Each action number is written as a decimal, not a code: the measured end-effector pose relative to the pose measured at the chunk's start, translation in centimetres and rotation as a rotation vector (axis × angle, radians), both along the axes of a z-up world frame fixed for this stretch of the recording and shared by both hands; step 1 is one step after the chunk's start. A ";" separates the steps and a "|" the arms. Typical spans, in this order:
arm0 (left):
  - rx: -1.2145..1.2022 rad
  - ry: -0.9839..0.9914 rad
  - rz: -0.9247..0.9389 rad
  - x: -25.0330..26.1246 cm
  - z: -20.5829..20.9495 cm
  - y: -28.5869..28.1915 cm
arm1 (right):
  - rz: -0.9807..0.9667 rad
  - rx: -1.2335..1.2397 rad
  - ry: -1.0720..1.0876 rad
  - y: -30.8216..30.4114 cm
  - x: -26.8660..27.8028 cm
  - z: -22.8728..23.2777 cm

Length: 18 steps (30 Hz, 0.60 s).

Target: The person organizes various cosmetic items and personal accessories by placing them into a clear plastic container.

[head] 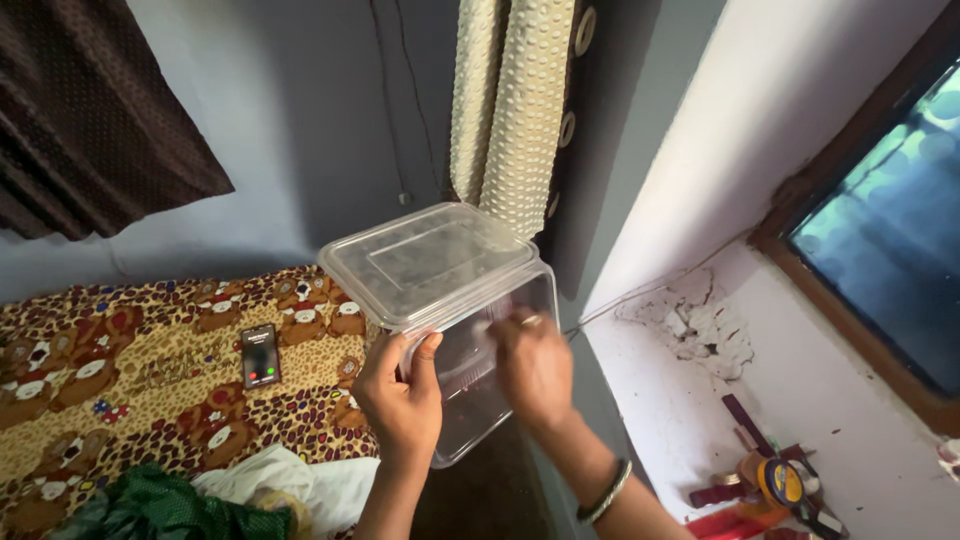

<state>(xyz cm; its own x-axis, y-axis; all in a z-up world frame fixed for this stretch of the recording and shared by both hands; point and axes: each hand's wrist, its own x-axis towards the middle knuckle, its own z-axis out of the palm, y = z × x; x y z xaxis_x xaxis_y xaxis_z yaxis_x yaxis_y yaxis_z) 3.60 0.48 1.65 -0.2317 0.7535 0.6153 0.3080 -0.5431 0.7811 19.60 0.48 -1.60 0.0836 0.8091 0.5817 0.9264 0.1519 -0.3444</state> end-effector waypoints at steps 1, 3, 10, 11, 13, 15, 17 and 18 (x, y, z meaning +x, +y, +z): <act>0.012 0.005 0.008 0.1 0.2 -0.1 | -0.070 -0.021 -0.029 0.6 0.7 0.5; 0.065 0.031 0.015 0.5 0.6 -0.4 | -0.138 -0.073 -0.111 0.7 1.5 0.6; 0.147 0.071 0.005 1.2 1.2 -0.9 | 0.049 -0.488 0.224 -0.1 -0.9 -3.4; 0.153 0.083 0.006 1.1 1.1 -0.8 | 0.158 -0.511 0.258 0.0 -1.0 -3.9; 0.110 0.077 0.000 0.9 0.8 -0.5 | 0.083 -0.466 0.436 0.9 -0.9 -4.5; 0.145 0.105 -0.018 0.7 0.4 -0.5 | 0.038 -0.432 0.753 1.2 -0.5 -4.6; 0.258 0.165 -0.048 0.4 0.0 -0.5 | 0.021 -0.401 1.209 1.6 0.4 -3.9; 0.228 0.223 -0.045 0.4 -0.3 -0.7 | 0.094 -0.370 1.356 1.9 0.3 -3.7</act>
